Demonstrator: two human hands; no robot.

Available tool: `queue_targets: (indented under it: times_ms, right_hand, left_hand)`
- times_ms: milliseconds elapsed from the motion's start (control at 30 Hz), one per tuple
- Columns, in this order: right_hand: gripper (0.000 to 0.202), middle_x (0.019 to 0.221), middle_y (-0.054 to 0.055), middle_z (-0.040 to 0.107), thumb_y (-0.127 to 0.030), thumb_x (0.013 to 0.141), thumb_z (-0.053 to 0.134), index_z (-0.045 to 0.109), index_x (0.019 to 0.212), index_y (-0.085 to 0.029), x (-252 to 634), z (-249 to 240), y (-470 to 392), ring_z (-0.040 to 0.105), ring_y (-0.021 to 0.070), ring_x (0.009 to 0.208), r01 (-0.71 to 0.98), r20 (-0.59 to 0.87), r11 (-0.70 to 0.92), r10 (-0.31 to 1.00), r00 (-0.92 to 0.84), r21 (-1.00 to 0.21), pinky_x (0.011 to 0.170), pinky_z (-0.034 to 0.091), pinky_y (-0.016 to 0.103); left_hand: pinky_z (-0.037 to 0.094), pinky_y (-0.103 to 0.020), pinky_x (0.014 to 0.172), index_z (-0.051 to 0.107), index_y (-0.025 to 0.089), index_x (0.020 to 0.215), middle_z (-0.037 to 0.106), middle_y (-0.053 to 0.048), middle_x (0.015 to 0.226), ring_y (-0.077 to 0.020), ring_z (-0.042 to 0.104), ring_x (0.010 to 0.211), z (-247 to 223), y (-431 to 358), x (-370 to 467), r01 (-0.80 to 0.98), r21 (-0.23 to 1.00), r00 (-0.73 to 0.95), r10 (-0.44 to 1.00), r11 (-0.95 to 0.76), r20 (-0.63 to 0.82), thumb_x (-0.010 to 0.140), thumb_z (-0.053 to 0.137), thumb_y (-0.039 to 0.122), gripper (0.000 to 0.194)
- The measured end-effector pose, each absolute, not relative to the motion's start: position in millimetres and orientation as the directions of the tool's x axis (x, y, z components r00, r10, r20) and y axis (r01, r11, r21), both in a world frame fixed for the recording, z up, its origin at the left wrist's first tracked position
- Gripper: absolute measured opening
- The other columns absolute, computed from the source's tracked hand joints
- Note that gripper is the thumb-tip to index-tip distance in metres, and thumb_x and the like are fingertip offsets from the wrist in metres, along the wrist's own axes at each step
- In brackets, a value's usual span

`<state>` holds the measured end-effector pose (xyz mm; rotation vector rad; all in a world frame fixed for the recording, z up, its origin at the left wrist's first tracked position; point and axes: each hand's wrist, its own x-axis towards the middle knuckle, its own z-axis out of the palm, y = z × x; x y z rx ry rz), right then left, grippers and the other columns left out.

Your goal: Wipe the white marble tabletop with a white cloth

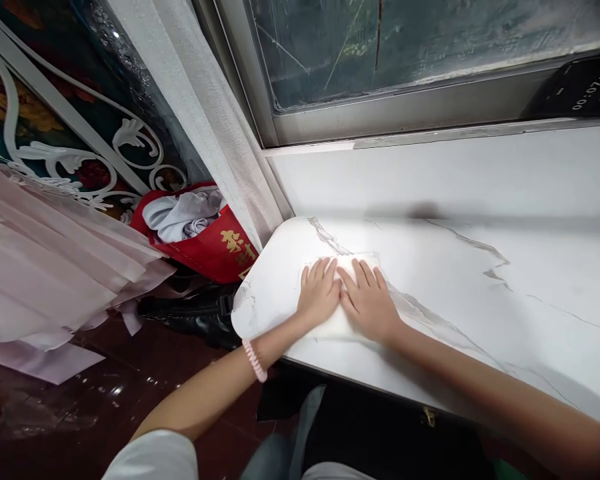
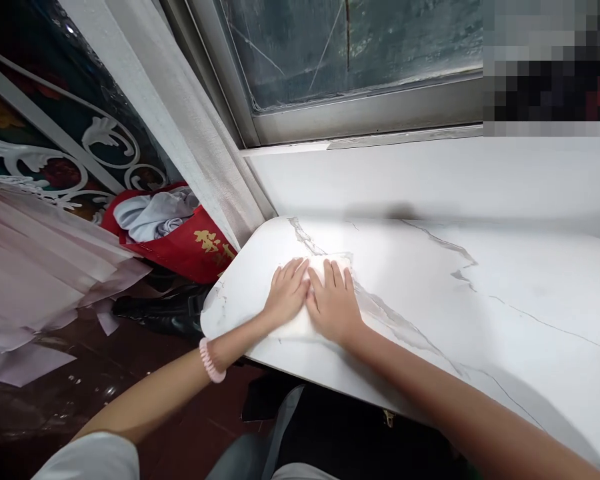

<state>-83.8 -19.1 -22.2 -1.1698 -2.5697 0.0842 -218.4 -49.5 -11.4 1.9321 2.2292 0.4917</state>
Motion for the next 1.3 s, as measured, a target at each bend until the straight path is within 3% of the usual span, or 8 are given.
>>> queue_targets:
  times_ms: [267,467,633,867,1100,1300]
  right_hand:
    - [0.055,0.158,0.01,0.028,-0.034,0.096,0.03,0.039,0.149,-0.022,-23.4,-19.6,-65.4,0.019,0.0258,0.147,0.679,0.207,0.696,0.718,-0.665,-0.233,0.117,0.02,0.052]
    - [0.061,0.158,0.008,0.03,-0.025,0.092,0.027,0.029,0.151,-0.008,-47.2,-12.5,-6.2,0.022,0.0214,0.147,0.761,0.023,0.523,0.83,-0.558,-0.384,0.12,0.017,0.046]
    - [0.057,0.155,0.007,0.036,-0.024,0.093,0.024,0.037,0.146,-0.01,-73.4,-9.9,77.6,0.027,0.0197,0.144,0.774,0.157,0.49,0.869,-0.469,-0.401,0.119,0.016,0.043]
    - [0.048,0.142,0.012,0.052,-0.018,0.091,0.028,0.051,0.133,-0.011,-74.0,-13.1,167.8,0.042,0.0249,0.133,0.825,0.289,0.447,0.887,-0.36,-0.344,0.111,0.027,0.043]
    - [0.046,0.137,0.012,0.056,-0.018,0.091,0.029,0.055,0.129,-0.014,-68.0,-17.8,182.1,0.047,0.0251,0.125,0.83,0.319,0.444,0.884,-0.343,-0.337,0.105,0.032,0.04]
    - [0.048,0.138,0.012,0.055,-0.018,0.091,0.029,0.054,0.132,-0.012,-55.0,-18.5,161.6,0.046,0.0249,0.127,0.836,0.343,0.48,0.858,-0.383,-0.266,0.107,0.033,0.04]
  left_hand:
    - [0.008,-0.05,0.122,0.025,0.028,0.151,0.026,-0.002,0.159,-0.0196,0.014,0.148,-7.9,-108.2,-171.5,0.871,0.489,-0.061,0.998,0.051,0.004,0.095,0.03,0.03,0.056]
    - [0.01,-0.05,0.121,0.035,0.014,0.147,0.034,-0.01,0.155,-0.0235,0.023,0.145,-3.1,-57.9,-181.4,0.908,0.414,-0.078,0.997,0.065,0.016,0.094,0.035,0.026,0.054]
    - [0.017,-0.044,0.12,0.046,0.014,0.139,0.044,-0.01,0.148,-0.0212,0.033,0.14,-6.9,37.7,-193.8,0.931,0.363,-0.11,0.981,0.046,0.159,0.094,0.038,0.021,0.047]
    - [0.025,-0.039,0.116,0.051,0.017,0.133,0.05,-0.008,0.143,-0.0194,0.041,0.134,-7.5,143.2,-189.1,0.932,0.362,-0.06,0.971,-0.029,0.233,0.093,0.038,0.02,0.043]
    - [0.026,-0.04,0.115,0.052,0.02,0.132,0.052,-0.006,0.141,-0.02,0.042,0.132,-8.2,158.9,-181.8,0.944,0.329,-0.074,0.967,-0.011,0.244,0.093,0.035,0.021,0.042]
    - [0.021,-0.047,0.118,0.042,0.018,0.143,0.041,-0.006,0.151,-0.0215,0.031,0.141,-8.8,128.7,-162.5,0.958,0.276,-0.136,0.97,0.077,0.203,0.096,0.029,0.022,0.049]
